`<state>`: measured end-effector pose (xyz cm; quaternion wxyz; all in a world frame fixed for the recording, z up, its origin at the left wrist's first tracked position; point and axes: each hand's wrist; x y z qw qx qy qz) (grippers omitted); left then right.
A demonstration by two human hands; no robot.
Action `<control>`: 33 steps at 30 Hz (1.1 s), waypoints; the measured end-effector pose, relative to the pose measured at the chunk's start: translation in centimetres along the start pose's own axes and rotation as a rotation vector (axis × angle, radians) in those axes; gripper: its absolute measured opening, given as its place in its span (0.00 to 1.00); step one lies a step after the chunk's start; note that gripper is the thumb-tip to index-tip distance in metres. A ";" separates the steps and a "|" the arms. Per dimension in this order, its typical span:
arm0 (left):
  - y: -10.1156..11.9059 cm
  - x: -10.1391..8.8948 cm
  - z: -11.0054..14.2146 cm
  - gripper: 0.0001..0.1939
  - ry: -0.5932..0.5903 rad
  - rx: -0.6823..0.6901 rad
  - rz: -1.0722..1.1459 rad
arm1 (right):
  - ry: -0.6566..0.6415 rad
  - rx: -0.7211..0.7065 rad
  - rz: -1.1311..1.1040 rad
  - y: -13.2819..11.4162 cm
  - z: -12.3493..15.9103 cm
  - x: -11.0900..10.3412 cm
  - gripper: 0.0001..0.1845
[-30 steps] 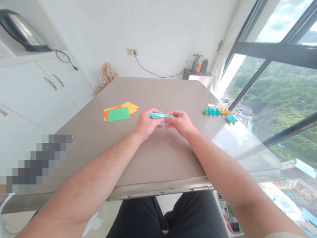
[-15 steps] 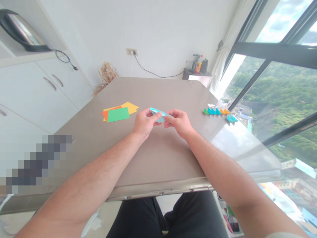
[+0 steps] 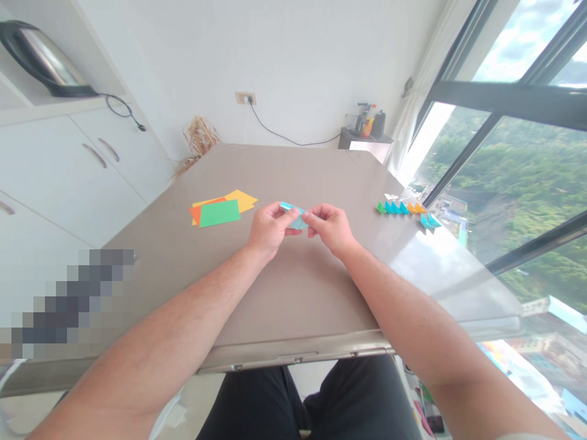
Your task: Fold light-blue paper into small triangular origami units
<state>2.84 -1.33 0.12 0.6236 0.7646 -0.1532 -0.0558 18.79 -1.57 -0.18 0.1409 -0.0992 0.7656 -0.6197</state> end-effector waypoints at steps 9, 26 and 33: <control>-0.3 -0.5 -0.4 0.17 0.027 0.009 0.013 | 0.057 0.035 0.064 -0.1 -0.1 0.0 0.13; 0.3 -0.4 -0.5 0.13 0.083 -0.032 0.114 | 0.054 0.040 0.101 -0.5 0.1 0.2 0.14; 0.6 -0.1 -0.3 0.16 0.102 0.027 0.001 | 0.052 0.046 0.105 -0.6 0.1 0.3 0.13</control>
Point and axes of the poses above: each hand's wrist, its own z-axis away from the middle knuckle, its own x-axis out of the palm, y = z × x, and after that the axes turned 15 degrees about -y, right-handed
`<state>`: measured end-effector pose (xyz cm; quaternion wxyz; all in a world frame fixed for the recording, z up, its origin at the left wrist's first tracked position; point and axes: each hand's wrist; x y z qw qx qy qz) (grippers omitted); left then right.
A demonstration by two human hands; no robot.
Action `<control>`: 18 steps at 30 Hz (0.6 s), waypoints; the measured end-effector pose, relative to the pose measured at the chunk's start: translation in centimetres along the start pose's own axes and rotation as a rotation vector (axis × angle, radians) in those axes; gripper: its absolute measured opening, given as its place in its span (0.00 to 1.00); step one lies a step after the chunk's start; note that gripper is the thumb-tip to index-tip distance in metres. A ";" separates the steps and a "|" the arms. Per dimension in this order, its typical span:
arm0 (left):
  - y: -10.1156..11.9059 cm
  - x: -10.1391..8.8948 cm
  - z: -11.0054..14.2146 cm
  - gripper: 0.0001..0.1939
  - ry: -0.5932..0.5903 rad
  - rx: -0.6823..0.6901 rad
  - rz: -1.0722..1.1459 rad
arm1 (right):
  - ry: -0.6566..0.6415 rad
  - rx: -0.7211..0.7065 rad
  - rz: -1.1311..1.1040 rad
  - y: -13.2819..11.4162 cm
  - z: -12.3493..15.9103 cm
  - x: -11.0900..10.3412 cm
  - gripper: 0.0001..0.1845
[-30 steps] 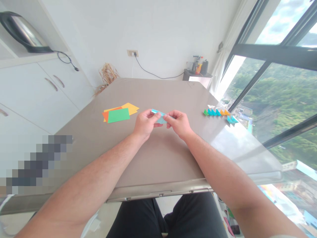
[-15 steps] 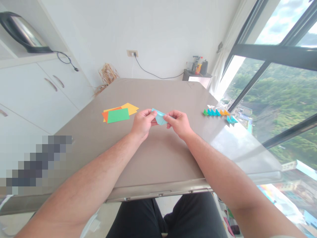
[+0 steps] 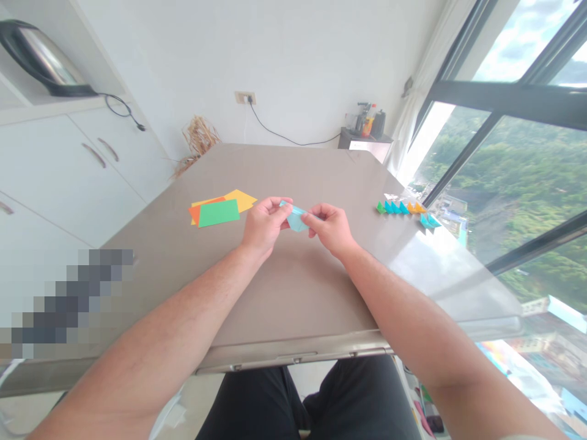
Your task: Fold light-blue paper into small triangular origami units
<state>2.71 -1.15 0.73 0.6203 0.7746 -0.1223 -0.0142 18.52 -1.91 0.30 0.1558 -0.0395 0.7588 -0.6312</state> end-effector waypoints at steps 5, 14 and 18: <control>0.1 -0.4 0.1 0.20 -0.041 -0.012 -0.053 | -0.027 -0.024 0.012 0.3 0.0 -0.2 0.14; 0.5 -1.0 -0.1 0.20 -0.092 -0.031 -0.075 | -0.108 -0.047 -0.055 0.7 -0.1 -1.1 0.15; 0.5 -1.3 -0.2 0.20 -0.075 -0.012 -0.074 | -0.101 -0.014 -0.034 0.6 -0.1 -1.1 0.14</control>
Point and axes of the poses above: each hand's wrist, its own z-axis away from the middle knuckle, its own x-axis out of the palm, y = z × x, and after that the axes turned 15 degrees about -y, right-handed
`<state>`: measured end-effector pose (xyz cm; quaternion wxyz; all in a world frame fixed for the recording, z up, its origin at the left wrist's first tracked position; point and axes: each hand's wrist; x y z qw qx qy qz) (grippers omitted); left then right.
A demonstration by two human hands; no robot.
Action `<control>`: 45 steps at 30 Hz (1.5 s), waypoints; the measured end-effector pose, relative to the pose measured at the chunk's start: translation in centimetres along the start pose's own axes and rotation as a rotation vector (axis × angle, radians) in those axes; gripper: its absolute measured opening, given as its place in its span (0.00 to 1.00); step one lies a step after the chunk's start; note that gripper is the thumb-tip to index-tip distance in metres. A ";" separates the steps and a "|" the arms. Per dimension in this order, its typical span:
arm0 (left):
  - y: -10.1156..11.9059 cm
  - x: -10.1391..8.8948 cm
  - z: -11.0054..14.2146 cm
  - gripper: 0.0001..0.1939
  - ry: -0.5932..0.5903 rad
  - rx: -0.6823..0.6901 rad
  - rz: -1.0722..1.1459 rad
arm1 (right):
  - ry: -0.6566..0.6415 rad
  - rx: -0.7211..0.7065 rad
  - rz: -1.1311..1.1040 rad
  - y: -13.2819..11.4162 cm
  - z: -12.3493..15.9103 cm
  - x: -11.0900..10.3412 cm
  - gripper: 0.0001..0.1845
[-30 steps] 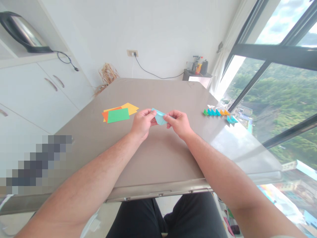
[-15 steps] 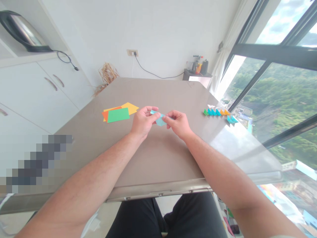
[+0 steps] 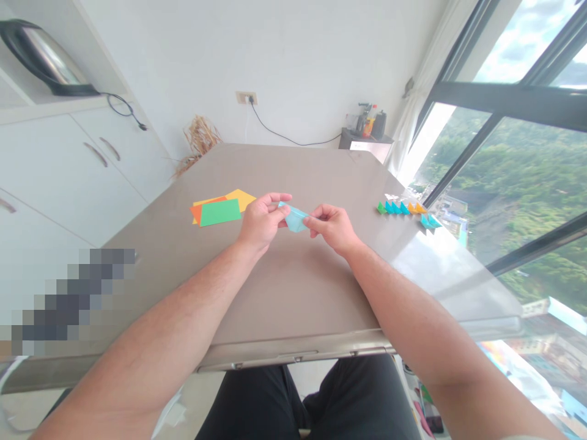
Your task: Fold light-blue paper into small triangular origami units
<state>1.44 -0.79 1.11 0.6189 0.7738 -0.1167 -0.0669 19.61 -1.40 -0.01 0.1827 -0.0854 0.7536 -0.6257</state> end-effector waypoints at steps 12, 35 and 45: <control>-0.9 0.3 0.1 0.24 -0.111 0.045 -0.216 | -0.022 -0.019 0.052 0.2 0.0 0.4 0.15; -0.5 0.2 0.0 0.21 -0.076 0.022 -0.117 | 0.000 0.001 0.100 0.2 -0.1 0.2 0.13; -0.5 -0.1 -0.2 0.21 0.007 0.032 -0.006 | -0.014 -0.004 0.052 0.5 -0.1 0.1 0.11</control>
Point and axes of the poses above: each hand's wrist, its own z-axis away from the middle knuckle, its own x-axis out of the palm, y = z × x, and after that the axes turned 15 degrees about -y, right-handed
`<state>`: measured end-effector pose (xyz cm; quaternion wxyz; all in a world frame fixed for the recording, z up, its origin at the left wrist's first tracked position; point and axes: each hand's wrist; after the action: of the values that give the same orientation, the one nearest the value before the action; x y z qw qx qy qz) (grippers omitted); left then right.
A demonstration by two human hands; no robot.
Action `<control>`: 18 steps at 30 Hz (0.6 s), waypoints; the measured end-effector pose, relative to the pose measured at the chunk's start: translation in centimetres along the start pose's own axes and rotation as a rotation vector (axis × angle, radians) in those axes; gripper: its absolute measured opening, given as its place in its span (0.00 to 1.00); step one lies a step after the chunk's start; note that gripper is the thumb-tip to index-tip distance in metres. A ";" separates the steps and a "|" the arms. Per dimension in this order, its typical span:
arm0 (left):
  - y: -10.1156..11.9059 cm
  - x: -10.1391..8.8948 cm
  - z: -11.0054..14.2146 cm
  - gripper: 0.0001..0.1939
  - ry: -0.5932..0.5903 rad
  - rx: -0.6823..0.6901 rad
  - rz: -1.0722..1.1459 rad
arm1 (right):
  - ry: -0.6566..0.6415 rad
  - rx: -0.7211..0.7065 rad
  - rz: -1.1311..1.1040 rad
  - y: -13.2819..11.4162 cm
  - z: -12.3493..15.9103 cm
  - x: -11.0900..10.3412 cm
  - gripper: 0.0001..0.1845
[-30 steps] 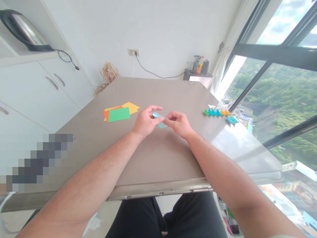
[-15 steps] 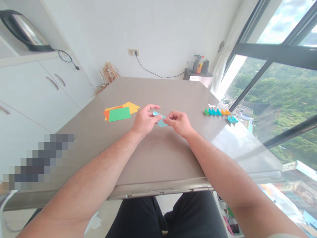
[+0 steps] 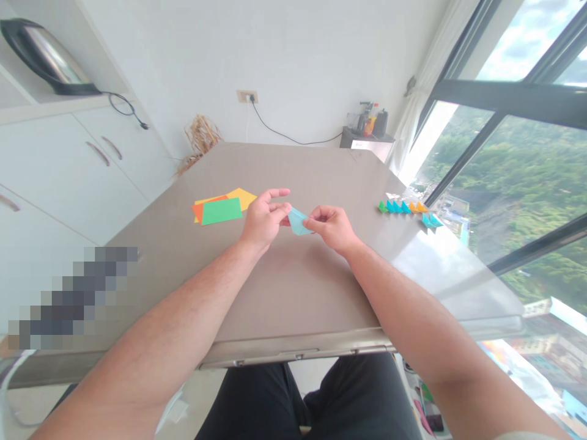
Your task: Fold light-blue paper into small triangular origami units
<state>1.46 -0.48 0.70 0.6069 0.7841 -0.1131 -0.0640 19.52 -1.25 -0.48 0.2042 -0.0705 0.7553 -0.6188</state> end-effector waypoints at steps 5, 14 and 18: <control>-0.2 0.3 0.3 0.26 -0.130 -0.099 -0.013 | 0.042 -0.006 -0.061 0.0 -0.1 0.0 0.13; -0.7 0.2 -0.2 0.12 -0.033 -0.081 -0.012 | 0.020 0.061 0.003 0.0 -0.1 -0.1 0.16; -0.5 0.1 -0.3 0.12 0.011 -0.066 0.001 | 0.030 0.021 -0.065 0.0 -0.2 -0.1 0.14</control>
<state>1.68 -0.06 0.27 0.6330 0.7640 -0.1078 -0.0629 19.52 -0.99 -0.43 0.1734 -0.0835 0.7490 -0.6340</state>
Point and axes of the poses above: each hand's wrist, its own z-axis away from the middle knuckle, its own x-axis out of the palm, y = z × x, and after that the axes turned 15 degrees about -y, right-handed
